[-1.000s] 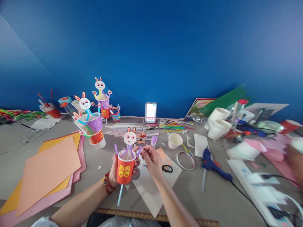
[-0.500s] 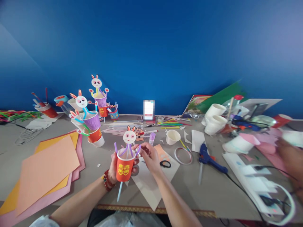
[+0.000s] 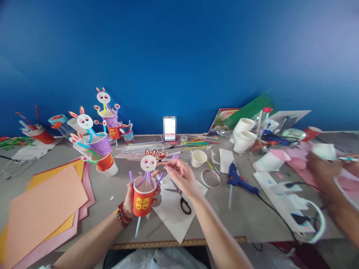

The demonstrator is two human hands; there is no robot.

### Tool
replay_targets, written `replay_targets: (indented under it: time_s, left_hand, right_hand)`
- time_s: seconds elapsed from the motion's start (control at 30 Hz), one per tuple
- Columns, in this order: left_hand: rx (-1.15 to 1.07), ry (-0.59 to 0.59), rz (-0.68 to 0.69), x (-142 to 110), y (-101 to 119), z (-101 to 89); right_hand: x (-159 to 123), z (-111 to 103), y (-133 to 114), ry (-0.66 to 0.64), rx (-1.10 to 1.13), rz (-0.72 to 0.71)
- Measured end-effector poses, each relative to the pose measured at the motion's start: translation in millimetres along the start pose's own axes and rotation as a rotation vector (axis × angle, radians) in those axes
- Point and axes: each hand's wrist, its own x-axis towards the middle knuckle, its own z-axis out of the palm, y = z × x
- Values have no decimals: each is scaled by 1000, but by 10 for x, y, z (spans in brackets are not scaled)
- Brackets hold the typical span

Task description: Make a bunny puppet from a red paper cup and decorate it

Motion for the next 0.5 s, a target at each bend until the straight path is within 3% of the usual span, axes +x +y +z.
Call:
replay_targets:
  time_s: [0.2,0.33,0.5]
  left_hand:
    - [38,-41,17,-25,-74,-100]
    - [48,-22,14,-34,-87,-182]
    - [29,-23,12,-33,-67,-150]
  right_hand:
    - [297,274,-118,-223,115,64]
    - [368,401,-38,-208,90,105]
    - [375,426,-89,-198,118,134]
